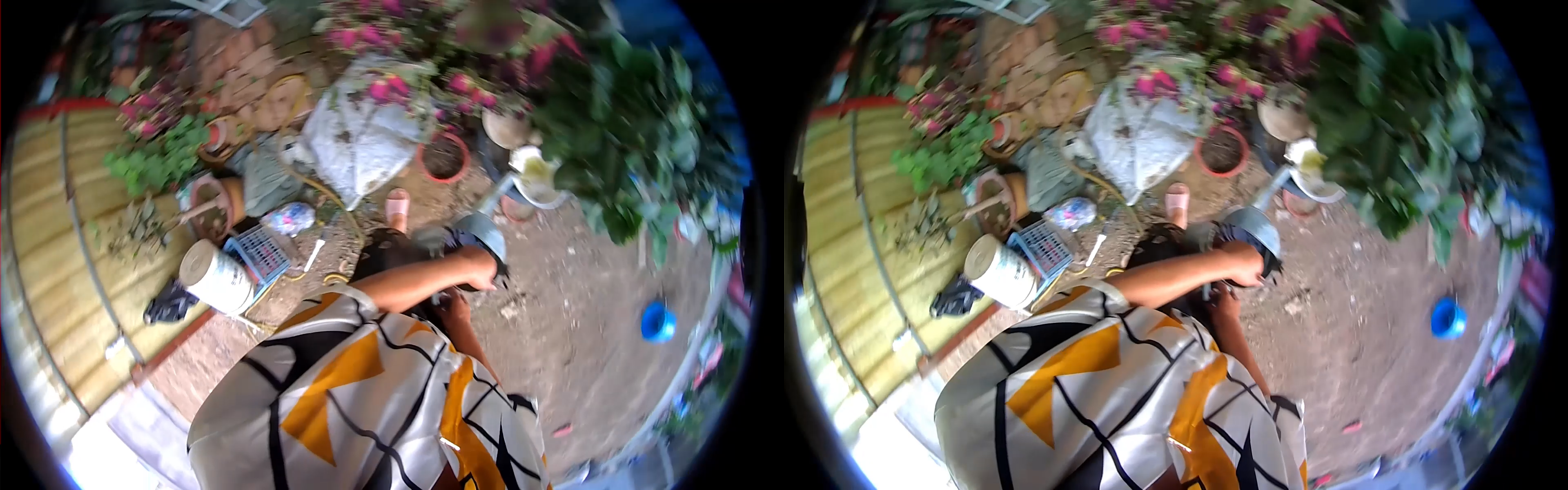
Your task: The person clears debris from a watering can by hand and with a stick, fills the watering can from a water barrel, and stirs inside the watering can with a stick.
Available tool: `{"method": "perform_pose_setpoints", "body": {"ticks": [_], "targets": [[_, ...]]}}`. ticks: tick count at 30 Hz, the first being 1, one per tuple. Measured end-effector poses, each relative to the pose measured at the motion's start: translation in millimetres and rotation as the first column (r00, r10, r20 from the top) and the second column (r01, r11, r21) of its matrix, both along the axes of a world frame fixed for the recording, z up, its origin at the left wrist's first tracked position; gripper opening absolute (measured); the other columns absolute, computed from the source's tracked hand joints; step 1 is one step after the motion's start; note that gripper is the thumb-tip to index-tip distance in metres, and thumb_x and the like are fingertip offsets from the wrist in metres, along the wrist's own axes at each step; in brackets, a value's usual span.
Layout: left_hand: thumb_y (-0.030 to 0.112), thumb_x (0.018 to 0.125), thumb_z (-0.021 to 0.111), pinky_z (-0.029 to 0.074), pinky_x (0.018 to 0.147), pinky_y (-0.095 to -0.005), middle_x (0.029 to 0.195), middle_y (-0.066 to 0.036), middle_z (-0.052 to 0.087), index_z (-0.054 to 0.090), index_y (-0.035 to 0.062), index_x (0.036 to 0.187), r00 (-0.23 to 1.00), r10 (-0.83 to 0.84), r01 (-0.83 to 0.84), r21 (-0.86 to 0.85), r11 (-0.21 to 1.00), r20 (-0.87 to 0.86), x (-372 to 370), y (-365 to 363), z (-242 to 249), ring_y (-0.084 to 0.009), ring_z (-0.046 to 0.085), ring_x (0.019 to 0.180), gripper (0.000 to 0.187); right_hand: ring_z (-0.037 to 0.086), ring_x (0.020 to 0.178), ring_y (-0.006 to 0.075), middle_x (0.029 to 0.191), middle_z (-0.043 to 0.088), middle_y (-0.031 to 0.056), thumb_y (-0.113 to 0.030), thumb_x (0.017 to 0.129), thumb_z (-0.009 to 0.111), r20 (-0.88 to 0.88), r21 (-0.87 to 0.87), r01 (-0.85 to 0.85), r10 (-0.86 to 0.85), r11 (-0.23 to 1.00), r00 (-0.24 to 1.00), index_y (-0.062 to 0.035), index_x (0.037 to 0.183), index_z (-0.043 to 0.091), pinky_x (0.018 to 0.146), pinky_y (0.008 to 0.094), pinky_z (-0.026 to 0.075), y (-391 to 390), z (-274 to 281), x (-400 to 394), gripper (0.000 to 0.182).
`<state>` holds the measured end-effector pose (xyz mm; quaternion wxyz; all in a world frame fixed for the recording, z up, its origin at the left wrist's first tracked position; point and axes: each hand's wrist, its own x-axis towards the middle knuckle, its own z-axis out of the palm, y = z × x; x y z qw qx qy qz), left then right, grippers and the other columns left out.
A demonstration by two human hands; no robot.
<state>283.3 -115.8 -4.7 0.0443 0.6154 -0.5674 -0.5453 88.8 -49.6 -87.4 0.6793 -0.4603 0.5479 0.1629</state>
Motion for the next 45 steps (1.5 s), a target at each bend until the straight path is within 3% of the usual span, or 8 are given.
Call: {"method": "perform_pose_setpoints", "body": {"ticks": [1,3,7,8,18,26,28,45], "targets": [[0.048,0.07,0.061,0.048,0.07,-0.0387,0.084,-0.015,0.063,0.066,0.0042,0.081,0.999,0.036,-0.036,-0.002,0.999,0.004,0,2,7,-0.0298,0.061,0.081,0.046,0.06,0.082,0.0246,0.087,0.064,0.0063,-0.015,0.058,0.074,-0.039,0.052,0.136,-0.135,0.989,0.99,-0.0115,0.105,0.052,0.077,0.0377,0.046,2,1,1,0.052],[0.047,0.069,0.062,0.048,0.069,-0.0396,0.083,-0.014,0.064,0.066,0.0029,0.082,0.999,0.036,-0.037,0.049,0.998,0.015,-4,2,19,-0.0292,0.062,0.081,0.046,0.057,0.087,0.0209,0.101,0.056,0.0101,-0.009,0.068,0.068,-0.1,-0.292,-0.67,0.675,0.682,0.731,-0.0116,0.115,0.047,0.08,0.0359,0.045,-12,28,10,0.051],[0.041,0.069,0.061,0.049,0.065,-0.0385,0.082,-0.011,0.065,0.067,0.0044,0.082,0.998,0.063,-0.063,0.024,0.998,0.007,-13,14,36,-0.0264,0.062,0.079,0.04,0.053,0.098,0.0202,0.106,0.055,0.0076,-0.014,0.068,0.069,-0.159,-0.426,-0.715,0.732,0.554,0.662,-0.008,0.111,0.049,0.083,0.0318,0.044,-5,17,-3,0.047],[0.04,0.069,0.061,0.049,0.064,-0.0379,0.081,-0.01,0.065,0.067,0.0047,0.082,0.997,0.079,-0.08,0.029,0.996,0.01,-11,17,45,-0.0255,0.063,0.079,0.038,0.053,0.093,0.0171,0.104,0.054,0.0055,-0.021,0.07,0.069,0.296,0.014,-0.058,0.052,0.998,0.954,-0.0075,0.109,0.05,0.078,0.0288,0.045,5,5,-8,0.045],[0.049,0.073,0.055,0.048,0.06,-0.0393,0.074,-0.012,0.063,0.067,0.0042,0.077,0.957,0.288,-0.288,-0.114,0.951,-0.018,2,42,78,-0.0279,0.062,0.073,0.047,0.052,0.068,0.0159,0.08,0.055,0.0053,-0.032,0.085,0.053,0.174,-0.43,-0.679,0.793,0.595,0.584,-0.0066,0.096,0.054,0.06,0.0288,0.045,-65,38,-19,0.028],[0.068,0.076,0.039,0.047,0.063,-0.0413,0.07,-0.018,0.061,0.065,-0.0007,0.069,0.714,0.684,-0.698,-0.069,0.713,-0.149,33,89,108,-0.0336,0.06,0.07,0.073,0.056,0.072,0.0194,0.081,0.058,0.0059,-0.023,0.067,0.07,0.17,-0.286,-0.673,0.727,0.682,0.665,-0.0068,0.092,0.057,0.06,0.0359,0.047,-98,54,45,0.033],[0.071,0.075,0.034,0.046,0.067,-0.0409,0.073,-0.018,0.061,0.066,0.0032,0.077,0.647,0.75,-0.756,0.012,0.655,-0.139,49,102,115,-0.0357,0.059,0.075,0.075,0.049,0.062,0.0111,0.07,0.053,0.0,-0.017,0.068,0.068,-0.007,-0.004,-0.362,0.362,0.932,0.932,-0.0077,0.087,0.057,0.05,0.0286,0.042,-88,80,82,0.024],[0.064,0.084,0.019,0.045,0.066,-0.0398,0.062,-0.016,0.059,0.061,0.0041,0.062,0.18,0.981,-0.983,-0.044,0.177,-0.075,214,262,131,-0.0345,0.058,0.07,0.076,0.049,0.051,0.0084,0.063,0.055,0.0014,-0.026,0.068,0.07,0.126,-0.152,-0.714,0.73,0.683,0.671,-0.0058,0.081,0.054,0.043,0.0216,0.037,28,63,312,0.029]]}}
